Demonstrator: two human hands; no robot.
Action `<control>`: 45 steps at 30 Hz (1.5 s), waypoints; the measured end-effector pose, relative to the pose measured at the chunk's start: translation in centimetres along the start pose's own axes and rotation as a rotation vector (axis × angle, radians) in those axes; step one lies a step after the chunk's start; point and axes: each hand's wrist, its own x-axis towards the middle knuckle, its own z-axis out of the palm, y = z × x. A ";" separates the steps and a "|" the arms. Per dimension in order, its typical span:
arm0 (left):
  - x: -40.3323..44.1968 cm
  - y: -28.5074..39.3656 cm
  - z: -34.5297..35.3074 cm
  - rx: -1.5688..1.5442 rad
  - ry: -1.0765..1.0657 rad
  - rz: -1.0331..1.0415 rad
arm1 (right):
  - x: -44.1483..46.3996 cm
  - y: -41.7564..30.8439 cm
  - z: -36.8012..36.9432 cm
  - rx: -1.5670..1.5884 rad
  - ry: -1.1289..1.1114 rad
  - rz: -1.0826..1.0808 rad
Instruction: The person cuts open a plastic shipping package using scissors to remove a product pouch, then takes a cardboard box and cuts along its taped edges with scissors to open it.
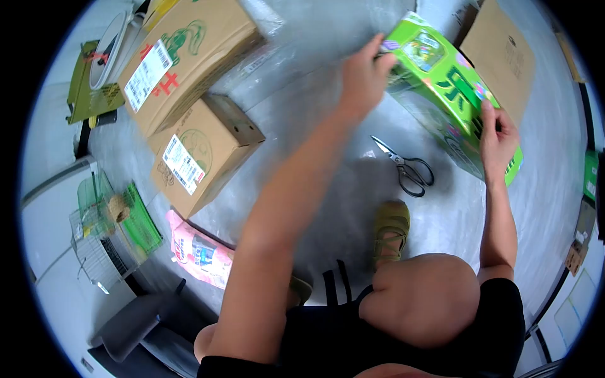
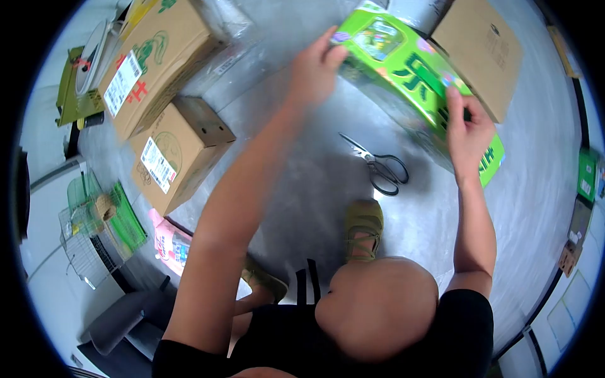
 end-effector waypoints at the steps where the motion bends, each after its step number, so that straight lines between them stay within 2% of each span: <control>1: -0.1 -0.3 1.2 -0.052 0.038 0.027 | -0.2 0.1 -0.2 0.003 0.024 0.016; 3: -1.6 0.6 2.1 -0.018 -0.017 -0.039 | -0.6 0.4 -1.0 -0.021 0.080 0.090; 5: -4.6 1.1 1.0 -0.035 -0.121 -0.037 | -0.4 3.9 -2.8 -0.135 0.028 0.065; 7: -8.5 1.1 -2.8 0.049 -0.271 0.125 | -0.6 4.4 -2.9 -0.072 0.073 0.026; 9: -12.5 3.5 -9.8 0.211 -0.647 0.064 | -0.4 6.3 -3.4 -0.067 0.109 0.128; 11: -17.0 3.0 -16.2 0.341 -0.833 0.176 | -0.9 5.1 -2.8 0.070 0.187 -0.143; 12: -20.2 1.8 -19.6 0.283 -0.724 0.240 | -1.6 5.0 -3.7 -0.424 0.197 -0.229; 14: -24.1 3.0 -26.1 0.335 -0.649 -0.048 | -3.9 3.3 -2.7 -0.417 0.027 -0.647; 15: -25.3 3.4 -28.7 0.401 -0.584 -0.130 | -5.4 2.4 -1.8 -0.410 -0.061 -0.856; 17: -27.3 3.3 -33.4 0.516 -0.400 -0.221 | -9.4 0.5 0.7 -0.521 -0.525 -0.740; 18: -28.1 2.2 -35.4 0.593 -0.268 -0.194 | -11.1 0.9 2.1 -0.462 -0.683 -0.497; 19: -28.4 2.0 -37.0 0.559 -0.126 -0.292 | -12.9 2.0 3.4 -0.408 -0.829 -0.251; 21: -28.4 -0.5 -39.9 0.548 0.097 -0.297 | -14.4 7.0 4.4 -0.466 -0.884 -0.441; 24: -26.6 -4.6 -42.7 0.546 0.283 -0.434 | -13.5 7.8 4.4 -0.520 -1.130 -0.189; 25: -25.7 -6.0 -43.4 0.563 0.265 -0.431 | -12.7 7.4 4.5 -0.551 -1.193 -0.142; 28: -23.8 -9.6 -44.4 0.658 0.192 -0.380 | -10.7 6.8 5.0 -0.756 -1.067 -0.450; 30: -22.7 -11.2 -44.4 0.788 0.125 -0.285 | -9.4 7.1 5.5 -0.823 -1.194 -0.315; 32: -21.3 -12.2 -44.8 0.880 0.046 -0.314 | -8.8 7.7 6.0 -0.884 -1.305 -0.179; 33: -20.9 -12.4 -44.9 0.928 0.001 -0.333 | -8.9 8.0 6.1 -0.891 -1.307 -0.181; 36: -19.8 -11.6 -45.8 0.773 -0.127 -0.391 | -9.7 8.9 6.9 -0.888 -1.322 -0.189; 39: -19.7 -11.3 -46.0 0.770 -0.150 -0.390 | -10.5 8.9 6.7 -0.832 -1.273 -0.249; 42: -20.1 -10.9 -45.4 0.832 -0.130 -0.412 | -10.7 8.4 7.4 -0.793 -1.226 -0.169; 45: -22.1 -10.5 -44.9 0.763 -0.058 -0.418 | -10.6 8.0 7.7 -0.803 -1.222 -0.153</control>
